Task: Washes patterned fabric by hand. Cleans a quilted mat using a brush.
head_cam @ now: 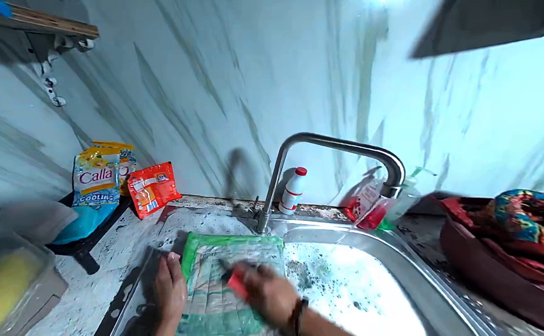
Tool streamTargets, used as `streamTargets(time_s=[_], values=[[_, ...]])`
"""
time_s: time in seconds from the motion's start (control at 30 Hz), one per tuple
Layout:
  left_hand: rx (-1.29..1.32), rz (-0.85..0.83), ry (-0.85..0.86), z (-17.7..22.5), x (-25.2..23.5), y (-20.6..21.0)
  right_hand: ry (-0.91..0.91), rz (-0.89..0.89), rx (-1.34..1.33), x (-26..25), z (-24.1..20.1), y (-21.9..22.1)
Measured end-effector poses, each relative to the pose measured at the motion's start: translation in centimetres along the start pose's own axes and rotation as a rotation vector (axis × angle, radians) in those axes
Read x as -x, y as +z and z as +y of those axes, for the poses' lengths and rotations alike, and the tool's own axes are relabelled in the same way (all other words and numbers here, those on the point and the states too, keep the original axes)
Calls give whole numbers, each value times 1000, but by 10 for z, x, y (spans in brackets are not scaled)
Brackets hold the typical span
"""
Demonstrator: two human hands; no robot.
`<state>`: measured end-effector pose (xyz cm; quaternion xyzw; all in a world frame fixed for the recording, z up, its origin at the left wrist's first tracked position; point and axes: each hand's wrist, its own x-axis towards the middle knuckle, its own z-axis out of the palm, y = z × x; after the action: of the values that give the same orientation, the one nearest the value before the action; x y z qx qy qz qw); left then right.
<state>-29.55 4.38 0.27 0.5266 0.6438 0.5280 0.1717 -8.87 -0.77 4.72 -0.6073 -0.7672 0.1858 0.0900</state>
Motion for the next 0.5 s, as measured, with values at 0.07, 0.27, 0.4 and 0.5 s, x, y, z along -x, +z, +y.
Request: streamTargets(time_s=[0.07,0.27,0.4,0.5], values=[[-41,-18,25,3,1,0,153,-162,70,-21,21,-29],[-97,-1,82,-4,-3,4,-222,161,-53,66,4,25],[-232,-73,72,-1,7,3,286,-126,-30,6,97,-45],[-505,-249,-22,12,16,4,364,-40,-312,24,141,-60]])
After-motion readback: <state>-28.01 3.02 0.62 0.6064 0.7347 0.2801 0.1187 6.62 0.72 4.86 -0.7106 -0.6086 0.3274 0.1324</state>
